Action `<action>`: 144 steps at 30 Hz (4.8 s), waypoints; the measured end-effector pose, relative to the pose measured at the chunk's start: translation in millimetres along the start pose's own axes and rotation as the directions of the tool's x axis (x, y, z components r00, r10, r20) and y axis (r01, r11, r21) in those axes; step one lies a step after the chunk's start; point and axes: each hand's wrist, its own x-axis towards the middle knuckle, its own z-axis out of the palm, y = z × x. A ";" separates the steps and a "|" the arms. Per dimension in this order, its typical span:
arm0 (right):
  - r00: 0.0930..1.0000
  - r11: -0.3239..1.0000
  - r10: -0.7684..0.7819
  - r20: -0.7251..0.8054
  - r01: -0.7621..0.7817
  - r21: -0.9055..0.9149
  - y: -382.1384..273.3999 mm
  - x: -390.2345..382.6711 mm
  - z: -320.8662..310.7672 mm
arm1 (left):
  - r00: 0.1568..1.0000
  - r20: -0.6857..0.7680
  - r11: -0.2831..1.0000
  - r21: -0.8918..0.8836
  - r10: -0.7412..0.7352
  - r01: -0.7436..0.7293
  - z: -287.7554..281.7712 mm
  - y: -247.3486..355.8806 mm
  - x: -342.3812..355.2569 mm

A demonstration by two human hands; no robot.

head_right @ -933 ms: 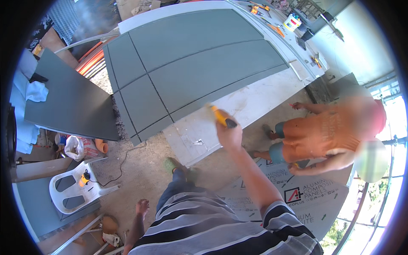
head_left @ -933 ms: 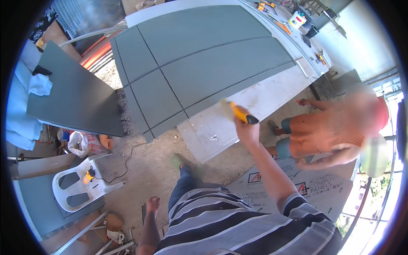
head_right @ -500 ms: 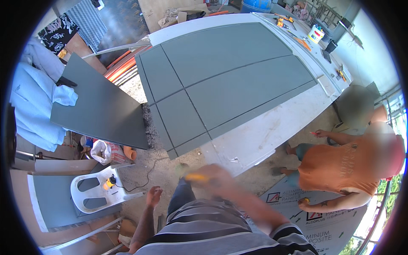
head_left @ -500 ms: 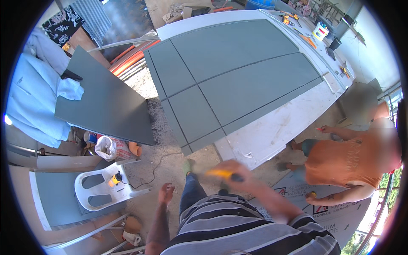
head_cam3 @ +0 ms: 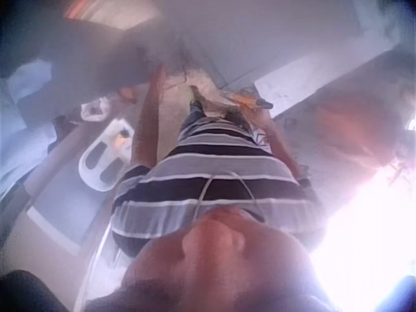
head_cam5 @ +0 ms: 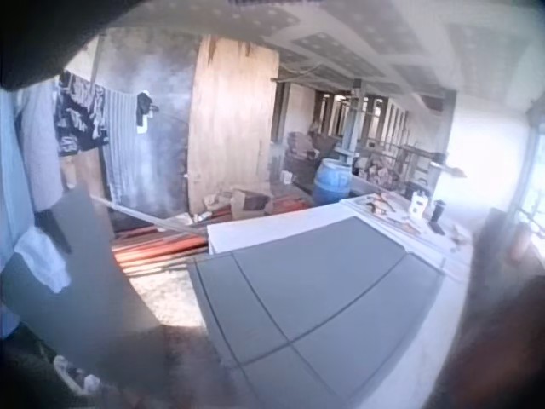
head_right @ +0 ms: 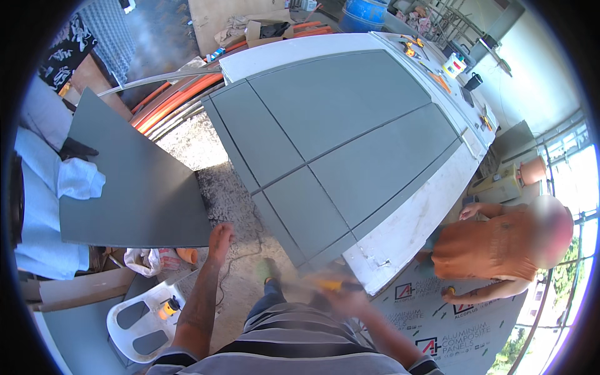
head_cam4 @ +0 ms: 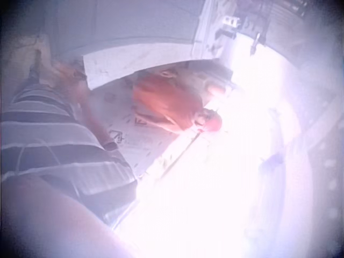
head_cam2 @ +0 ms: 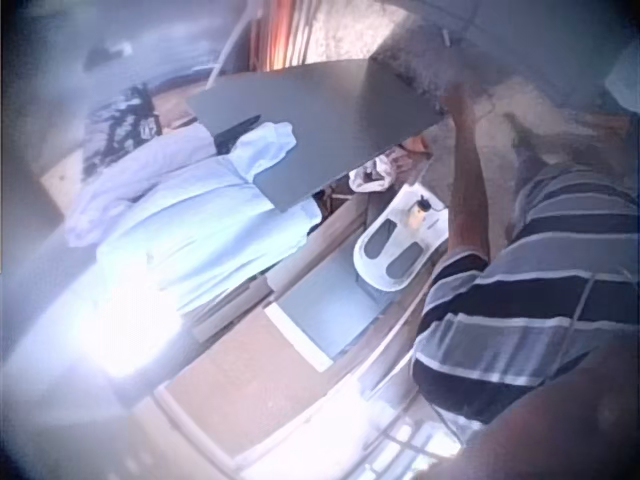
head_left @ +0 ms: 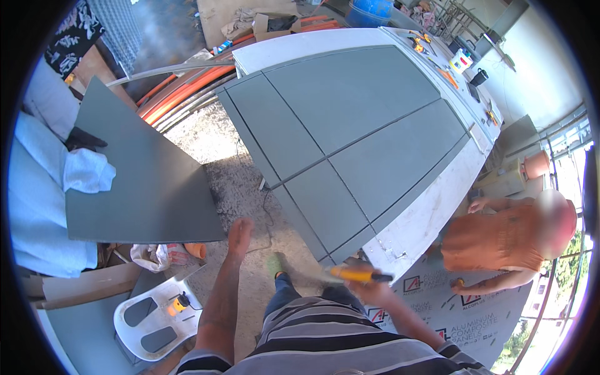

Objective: The person uses a jigsaw to cut a large grey panel along a marked line while a coworker holds it steady. After cutting, the person uses a brush to sweep debris off the panel surface.

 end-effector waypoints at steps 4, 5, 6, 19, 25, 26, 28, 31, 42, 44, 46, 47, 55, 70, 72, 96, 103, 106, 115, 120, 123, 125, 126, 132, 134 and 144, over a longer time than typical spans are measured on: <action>0.973 0.992 0.035 -0.226 -0.006 0.126 -47.6 111.2 1.3 | 0.994 0.070 0.991 -0.096 -0.087 0.093 -1.1 27.8 60.6; 0.972 0.993 0.002 -0.233 0.026 0.119 -55.6 151.3 7.5 | 0.991 0.086 0.993 -0.058 -0.099 0.104 -3.4 32.6 70.7; 0.968 0.992 -0.014 -0.252 0.046 0.119 -58.9 192.1 16.4 | 0.989 0.097 0.992 -0.041 -0.116 0.121 3.0 36.5 75.1; 0.799 0.711 0.574 0.180 -0.377 -0.594 -43.0 161.9 4.2 | 0.922 0.014 0.917 -0.102 -0.386 0.385 -42.2 -26.5 -28.6; 0.584 0.450 0.806 0.100 -0.492 -0.745 -0.5 -14.6 -62.5 | 0.962 -0.029 0.935 -0.246 -0.272 0.257 -17.0 24.8 62.9; 0.594 0.461 0.801 0.066 -0.544 -0.701 -1.1 -19.4 -66.1 | 0.971 -0.009 0.932 -0.283 -0.239 0.227 -11.4 38.0 80.3; 0.630 0.520 0.776 0.006 -0.634 -0.573 4.2 -25.1 -66.9 | 0.986 0.007 0.922 -0.352 -0.169 0.161 11.4 65.0 115.4; 0.719 0.603 0.695 -0.010 -0.590 -0.537 20.1 -18.2 -48.2 | 0.975 -0.086 0.923 -0.347 -0.207 0.166 48.5 89.6 147.3; 0.645 0.631 0.763 0.030 -0.735 -0.249 44.2 -37.1 -83.1 | 0.984 -0.134 0.978 -0.159 0.115 -0.136 137.1 113.2 172.2; 0.623 0.610 0.782 0.027 -0.754 -0.246 57.3 -40.1 -83.5 | 0.976 -0.212 0.990 -0.120 0.042 -0.069 142.3 116.8 169.1; 0.609 0.597 0.793 0.035 -0.764 -0.245 60.1 -36.5 -80.2 | 0.980 -0.200 0.996 -0.082 0.016 -0.033 143.9 127.2 159.3; 0.597 0.583 0.802 0.029 -0.772 -0.253 63.5 -34.3 -76.4 | 0.979 -0.202 0.998 -0.064 -0.005 -0.008 145.4 130.6 157.1; 0.595 0.590 0.802 0.045 -0.779 -0.213 63.5 -10.0 -32.6 | 0.995 -0.088 0.996 -0.082 -0.040 0.032 187.4 151.0 179.5; 0.471 0.468 0.880 -0.054 -0.881 -0.060 47.1 -15.3 -21.2 | 0.990 -0.125 0.997 0.043 -0.062 0.067 306.3 162.5 190.6; 0.500 0.497 0.865 -0.037 -0.865 -0.066 40.0 3.3 -26.6 | 0.991 -0.130 0.999 0.034 -0.026 0.031 301.5 151.6 203.2; 0.594 0.581 0.782 -0.190 -0.804 -0.122 28.6 29.0 4.7 | 0.969 0.212 0.889 0.409 0.127 -0.206 220.5 154.8 204.7; 0.424 0.689 0.573 -0.701 -0.712 0.133 7.3 59.8 -94.8 | 0.946 0.318 0.729 0.633 0.060 -0.259 109.1 61.4 175.7; 0.430 0.629 0.384 -0.817 -0.770 -0.109 56.7 82.7 -140.0 | 0.852 0.449 0.662 0.556 0.268 -0.502 22.4 -13.2 178.2; 0.641 0.928 0.248 -0.727 -0.372 -0.011 55.5 445.7 -111.9 | 0.916 0.137 0.544 0.833 -0.376 0.098 -206.0 -103.7 195.3; 0.684 0.862 0.261 -0.681 -0.482 -0.154 -8.9 457.9 -149.4 | 0.796 -0.320 0.750 0.283 -0.514 0.598 -261.4 -41.4 177.2; 0.648 0.462 0.463 -0.605 -0.759 -0.459 -4.2 466.6 -153.7 | 0.748 -0.282 0.735 0.171 -0.601 0.656 -266.8 -15.8 178.8; 0.620 0.547 0.421 -0.662 -0.756 -0.360 5.9 524.0 -136.4 | 0.712 -0.241 0.684 0.203 -0.659 0.701 -256.8 -5.9 191.6; 0.602 0.586 0.403 -0.689 -0.748 -0.310 14.1 560.3 -131.2 | 0.691 -0.222 0.655 0.219 -0.688 0.723 -254.6 -5.3 202.0; 0.771 0.881 0.282 -0.571 -0.444 -0.164 -35.8 667.4 -143.6 | 0.951 0.123 0.858 0.476 -0.283 0.193 -300.2 -21.6 292.1; 0.656 0.492 0.466 -0.594 -0.750 -0.441 -58.2 648.2 -149.9 | 0.895 0.043 0.832 0.388 -0.445 0.395 -285.0 9.2 332.1; 0.733 0.971 0.209 -0.647 -0.079 0.224 -66.7 811.0 -78.7 | 0.896 -0.184 0.914 -0.056 -0.405 0.402 -328.3 215.5 593.0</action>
